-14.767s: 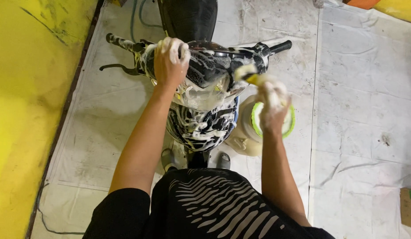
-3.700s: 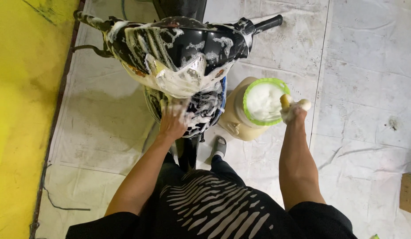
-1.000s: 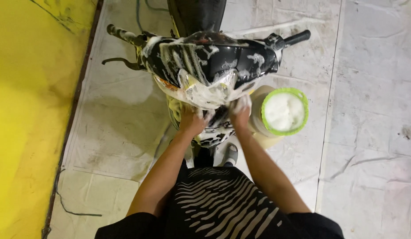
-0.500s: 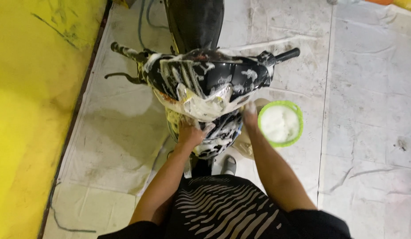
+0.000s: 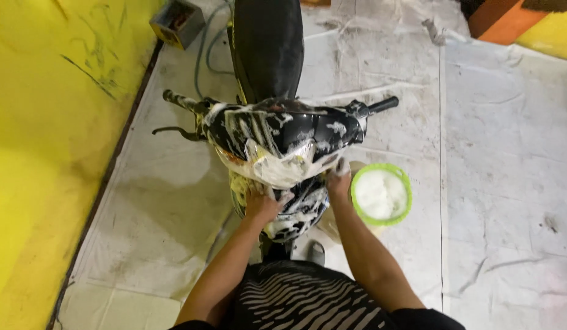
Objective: The person scrubs the front and handlebar area of a motorcycle with a soapy sponge, repeatedly dipping it into a bucket of soapy water. They then rinse the motorcycle using a hose.
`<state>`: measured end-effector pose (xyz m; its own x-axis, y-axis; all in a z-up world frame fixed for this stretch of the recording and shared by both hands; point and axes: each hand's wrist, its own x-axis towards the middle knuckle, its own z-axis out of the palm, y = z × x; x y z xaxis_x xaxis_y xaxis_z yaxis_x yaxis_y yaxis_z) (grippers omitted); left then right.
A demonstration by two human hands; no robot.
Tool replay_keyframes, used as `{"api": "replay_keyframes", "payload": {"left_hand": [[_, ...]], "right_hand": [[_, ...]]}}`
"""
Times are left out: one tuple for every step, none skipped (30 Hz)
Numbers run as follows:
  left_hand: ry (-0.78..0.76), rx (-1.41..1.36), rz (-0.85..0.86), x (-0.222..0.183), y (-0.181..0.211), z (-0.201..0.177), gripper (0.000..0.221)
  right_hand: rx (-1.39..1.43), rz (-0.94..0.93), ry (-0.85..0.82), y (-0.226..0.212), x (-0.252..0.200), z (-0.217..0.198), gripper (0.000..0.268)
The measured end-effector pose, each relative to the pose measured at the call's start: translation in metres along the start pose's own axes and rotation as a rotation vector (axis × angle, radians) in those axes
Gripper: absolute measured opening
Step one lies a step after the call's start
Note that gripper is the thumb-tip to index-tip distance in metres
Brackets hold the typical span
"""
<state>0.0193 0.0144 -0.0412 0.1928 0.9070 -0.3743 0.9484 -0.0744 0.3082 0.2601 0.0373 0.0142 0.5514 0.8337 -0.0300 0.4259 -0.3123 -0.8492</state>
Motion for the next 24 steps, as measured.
{"api": "replay_keyframes", "payload": {"left_hand": [[0.177, -0.019, 0.054, -0.009, 0.005, -0.005, 0.105], [0.355, -0.037, 0.104, -0.019, 0.007, -0.011, 0.104], [0.369, -0.035, 0.102, -0.026, 0.01, -0.032, 0.104], [0.273, -0.138, 0.07, -0.038, 0.013, -0.049, 0.108], [0.176, -0.24, 0.038, -0.049, 0.016, -0.065, 0.112], [0.178, -0.24, 0.036, -0.058, 0.017, -0.074, 0.112], [0.172, -0.286, -0.013, -0.066, 0.019, -0.083, 0.118], [0.169, -0.331, -0.057, -0.071, 0.02, -0.094, 0.124], [0.175, -0.329, -0.053, -0.079, 0.021, -0.102, 0.124], [0.173, -0.372, -0.118, -0.089, 0.022, -0.109, 0.12], [0.171, -0.414, -0.183, -0.099, 0.024, -0.115, 0.116], [0.17, -0.415, -0.18, -0.086, 0.014, -0.099, 0.116], [0.19, -0.523, -0.248, -0.074, 0.005, -0.082, 0.122], [0.21, -0.631, -0.316, -0.063, -0.005, -0.065, 0.129], [0.209, -0.631, -0.315, -0.044, -0.019, -0.045, 0.129], [0.248, -0.699, -0.367, -0.026, -0.032, -0.024, 0.13], [0.287, -0.767, -0.42, -0.008, -0.045, -0.002, 0.131], [0.286, -0.767, -0.417, -0.03, -0.031, -0.058, 0.131], [0.166, -0.725, -0.468, -0.051, -0.013, -0.114, 0.114], [0.042, -0.68, -0.517, -0.077, 0.006, -0.167, 0.099], [0.038, -0.68, -0.513, -0.065, -0.005, -0.154, 0.099], [0.025, -0.686, -0.505, -0.052, -0.018, -0.141, 0.099], [0.012, -0.692, -0.496, -0.04, -0.03, -0.128, 0.099], [0.017, -0.692, -0.496, -0.023, -0.04, -0.121, 0.099]], "right_hand": [[0.028, -0.037, 0.062, 0.0, -0.006, 0.0, 0.02], [0.058, -0.074, 0.12, -0.001, -0.013, 0.002, 0.021], [0.066, -0.086, 0.119, 0.0, -0.011, 0.008, 0.021], [0.05, -0.089, 0.124, 0.005, -0.013, 0.013, 0.019], [0.035, -0.091, 0.129, 0.01, -0.014, 0.017, 0.019], [0.036, -0.093, 0.128, -0.006, -0.034, 0.008, 0.019], [0.062, -0.108, 0.076, -0.022, -0.053, -0.001, 0.033], [0.09, -0.124, 0.03, -0.039, -0.069, -0.009, 0.051], [0.094, -0.129, 0.034, 0.001, -0.06, 0.01, 0.051], [-0.074, -0.554, 0.159, 0.041, -0.052, 0.028, 0.045], [-0.248, -0.976, 0.288, 0.082, -0.044, 0.045, 0.04], [-0.25, -0.976, 0.29, 0.056, -0.068, 0.053, 0.04], [-0.103, -1.025, 0.29, 0.03, -0.092, 0.062, 0.043], [0.046, -1.069, 0.288, 0.004, -0.117, 0.07, 0.046], [0.044, -1.069, 0.289, 0.015, -0.12, 0.07, 0.046], [-0.086, -1.01, -0.021, 0.027, -0.125, 0.067, 0.029], [-0.214, -0.93, -0.327, 0.038, -0.129, 0.065, 0.031], [-0.216, -0.929, -0.324, 0.053, -0.122, 0.08, 0.031], [-0.261, -1.106, -0.31, 0.068, -0.115, 0.095, 0.026], [-0.308, -1.279, -0.295, 0.084, -0.109, 0.108, 0.022], [-0.313, -1.275, -0.293, 0.078, -0.108, 0.111, 0.022], [-0.307, -1.309, -0.288, 0.07, -0.107, 0.115, 0.023], [-0.301, -1.342, -0.283, 0.063, -0.106, 0.119, 0.027], [-0.299, -1.346, -0.28, -0.001, -0.117, 0.096, 0.027]]}}
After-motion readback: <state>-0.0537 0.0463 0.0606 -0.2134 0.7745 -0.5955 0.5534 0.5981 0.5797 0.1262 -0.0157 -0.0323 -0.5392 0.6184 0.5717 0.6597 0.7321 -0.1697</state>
